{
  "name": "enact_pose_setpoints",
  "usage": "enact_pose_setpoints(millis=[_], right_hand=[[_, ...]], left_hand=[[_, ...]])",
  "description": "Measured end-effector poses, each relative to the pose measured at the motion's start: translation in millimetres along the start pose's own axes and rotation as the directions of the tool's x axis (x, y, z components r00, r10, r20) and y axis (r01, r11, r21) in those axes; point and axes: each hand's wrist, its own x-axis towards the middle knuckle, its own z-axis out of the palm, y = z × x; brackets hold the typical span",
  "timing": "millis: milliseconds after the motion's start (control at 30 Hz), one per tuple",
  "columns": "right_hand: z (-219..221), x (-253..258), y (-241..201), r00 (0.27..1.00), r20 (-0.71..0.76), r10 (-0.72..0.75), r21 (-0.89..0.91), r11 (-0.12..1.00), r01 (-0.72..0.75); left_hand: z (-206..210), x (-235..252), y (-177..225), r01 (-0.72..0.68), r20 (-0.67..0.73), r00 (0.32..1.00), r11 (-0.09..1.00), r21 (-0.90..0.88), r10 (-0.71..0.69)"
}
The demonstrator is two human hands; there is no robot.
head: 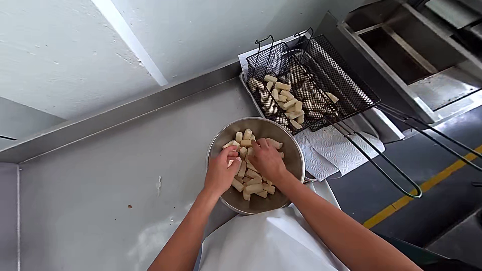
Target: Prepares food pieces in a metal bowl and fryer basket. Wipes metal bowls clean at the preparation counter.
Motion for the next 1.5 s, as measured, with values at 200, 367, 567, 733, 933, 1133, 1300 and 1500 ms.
enact_pose_setpoints(millis=[200, 367, 567, 733, 933, 1133, 1300, 1500], right_hand=[[14.8, -13.3, -7.0, 0.993, -0.083, -0.087, -0.140, 0.987, 0.074], [10.6, -33.8, -15.3, 0.986, 0.167, -0.017, -0.062, 0.998, 0.027], [-49.3, -39.0, -7.3, 0.965, 0.098, 0.243, 0.691, 0.681, -0.242], [-72.0, -56.4, -28.6, 0.997, -0.017, 0.070, 0.643, 0.765, -0.043], [-92.3, -53.6, -19.5, 0.954, -0.021, -0.298, 0.384, 0.879, 0.283], [-87.8, -40.6, -24.9, 0.846, -0.267, -0.461, 0.120, 0.855, 0.504], [-112.7, -44.6, -43.1, 0.977, -0.208, -0.056, 0.777, 0.596, 0.200], [-106.7, -58.0, -104.1, 0.870, -0.479, -0.118, 0.583, 0.698, 0.416]], left_hand=[[-0.5, 1.0, -5.2, 0.006, -0.042, 0.999, 1.000, -0.007, -0.006], [-2.1, 1.7, 0.2, -0.004, -0.021, 1.000, 1.000, -0.014, 0.004], [0.2, -2.4, 7.6, 0.098, 0.128, 0.990, 0.928, -0.360, -0.055], [32.6, -14.0, 26.5, 0.233, 0.238, 0.968, 0.647, -0.726, -0.081], [22.4, -18.3, 35.2, 0.152, 0.277, 0.958, 0.693, -0.705, 0.072], [18.0, -22.2, 54.5, 0.210, 0.289, 0.956, 0.570, -0.794, 0.049], [19.3, -30.9, 69.4, -0.119, 0.157, 0.936, 0.703, -0.701, 0.316], [39.1, -11.0, 74.1, -0.390, -0.030, 0.690, 0.336, -0.857, 0.723]])
